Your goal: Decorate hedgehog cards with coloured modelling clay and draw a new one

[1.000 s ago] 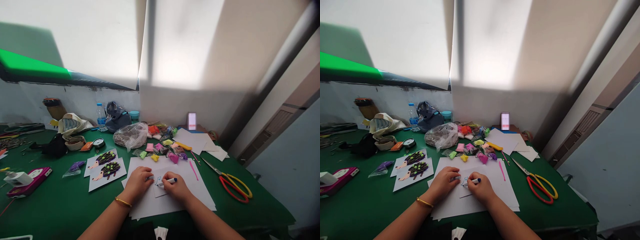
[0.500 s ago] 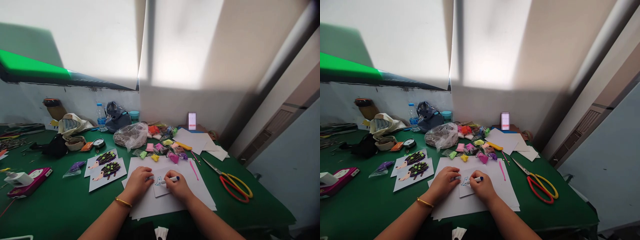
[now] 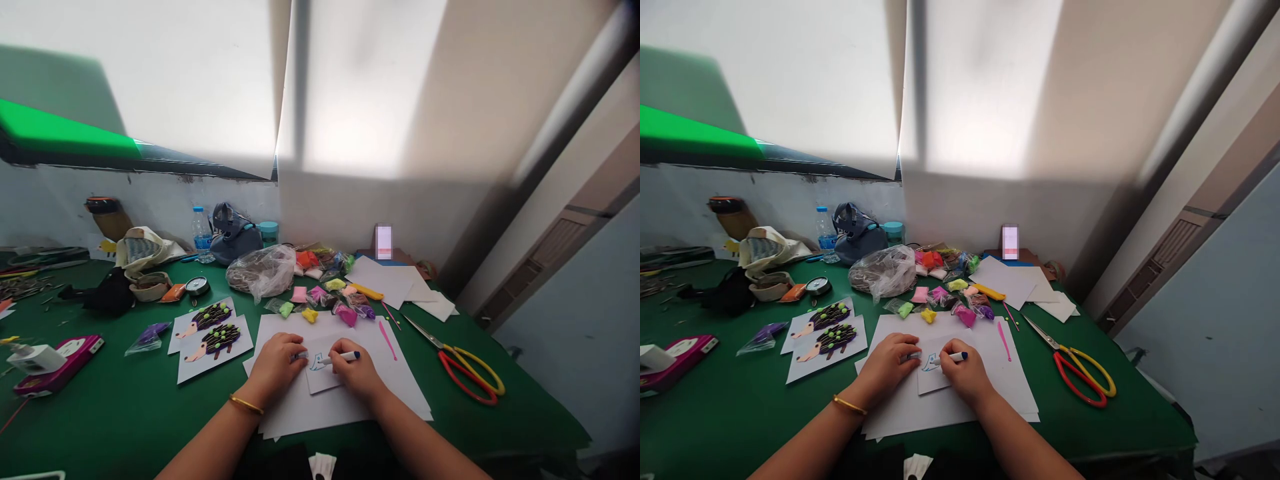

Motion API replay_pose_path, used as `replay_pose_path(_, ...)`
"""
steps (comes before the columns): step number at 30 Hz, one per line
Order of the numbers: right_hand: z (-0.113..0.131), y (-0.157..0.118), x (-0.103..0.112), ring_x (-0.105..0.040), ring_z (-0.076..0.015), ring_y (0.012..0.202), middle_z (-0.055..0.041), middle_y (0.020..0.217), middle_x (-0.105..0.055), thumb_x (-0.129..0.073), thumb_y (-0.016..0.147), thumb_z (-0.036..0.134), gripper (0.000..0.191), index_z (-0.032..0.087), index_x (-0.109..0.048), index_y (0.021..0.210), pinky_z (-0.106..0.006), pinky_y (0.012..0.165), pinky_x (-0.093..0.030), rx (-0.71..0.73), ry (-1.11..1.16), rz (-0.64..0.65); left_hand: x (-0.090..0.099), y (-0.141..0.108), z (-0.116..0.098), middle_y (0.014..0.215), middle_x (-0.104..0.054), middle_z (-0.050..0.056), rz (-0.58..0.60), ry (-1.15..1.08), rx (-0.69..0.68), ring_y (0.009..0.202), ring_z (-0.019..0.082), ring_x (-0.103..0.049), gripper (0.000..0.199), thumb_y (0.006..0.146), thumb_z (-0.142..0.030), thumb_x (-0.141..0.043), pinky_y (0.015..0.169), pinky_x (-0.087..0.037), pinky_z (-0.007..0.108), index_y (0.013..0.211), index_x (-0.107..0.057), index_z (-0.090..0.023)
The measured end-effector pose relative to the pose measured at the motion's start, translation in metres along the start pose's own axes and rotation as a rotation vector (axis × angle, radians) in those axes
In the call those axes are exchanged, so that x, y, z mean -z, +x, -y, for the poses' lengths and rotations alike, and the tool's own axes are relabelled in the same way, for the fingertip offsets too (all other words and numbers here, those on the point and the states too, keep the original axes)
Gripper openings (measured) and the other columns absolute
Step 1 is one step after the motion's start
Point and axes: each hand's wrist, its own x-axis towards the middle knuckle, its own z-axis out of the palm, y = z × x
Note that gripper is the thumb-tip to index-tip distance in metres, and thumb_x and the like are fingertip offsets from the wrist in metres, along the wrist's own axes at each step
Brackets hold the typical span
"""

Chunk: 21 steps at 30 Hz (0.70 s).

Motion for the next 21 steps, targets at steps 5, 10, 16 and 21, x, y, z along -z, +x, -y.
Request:
replay_pose_path(5,0.002,0.002,0.003,-0.053,-0.0151,0.060,0.0025,0.060,-0.059,-0.054,0.082,0.037,0.019,0.021,-0.057,0.074,-0.025,0.058,-0.041,-0.049,0.189,-0.006,0.000,0.001,-0.001,0.114,-0.070,0.004,0.009,0.001,-0.002,0.108,0.024,-0.059,0.019,0.078,-0.026,-0.071,0.097,-0.045,0.038,0.096,-0.077,-0.027)
replay_pose_path(10,0.000,0.007,0.008,-0.055,-0.0153,0.063,0.0005,0.065,-0.062,-0.057,0.083,0.042,0.023,0.019,-0.058,0.081,-0.026,0.061,-0.044,-0.072,0.287,0.019,0.002,0.000,-0.003,0.114,-0.070,0.004,0.023,0.003,0.001,0.108,0.025,-0.059,0.019,0.079,-0.025,-0.070,0.097,-0.045,0.039,0.097,-0.077,-0.026)
replay_pose_path(16,0.006,0.015,0.015,-0.061,-0.0182,0.069,-0.0027,0.072,-0.067,-0.057,0.082,0.041,0.024,0.018,-0.064,0.082,-0.028,0.065,-0.046,-0.017,0.149,0.060,0.001,0.000,-0.002,0.113,-0.070,0.004,0.016,-0.001,-0.001,0.108,0.025,-0.059,0.018,0.080,-0.026,-0.070,0.097,-0.045,0.039,0.096,-0.077,-0.027)
replay_pose_path(21,0.000,0.018,0.007,-0.061,-0.0182,0.068,-0.0013,0.070,-0.068,-0.055,0.080,0.040,0.025,0.019,-0.067,0.079,-0.027,0.063,-0.044,-0.003,-0.002,0.066,0.002,0.000,-0.004,0.114,-0.070,0.004,0.027,0.010,0.006,0.109,0.025,-0.059,0.019,0.079,-0.025,-0.070,0.098,-0.044,0.040,0.097,-0.077,-0.026)
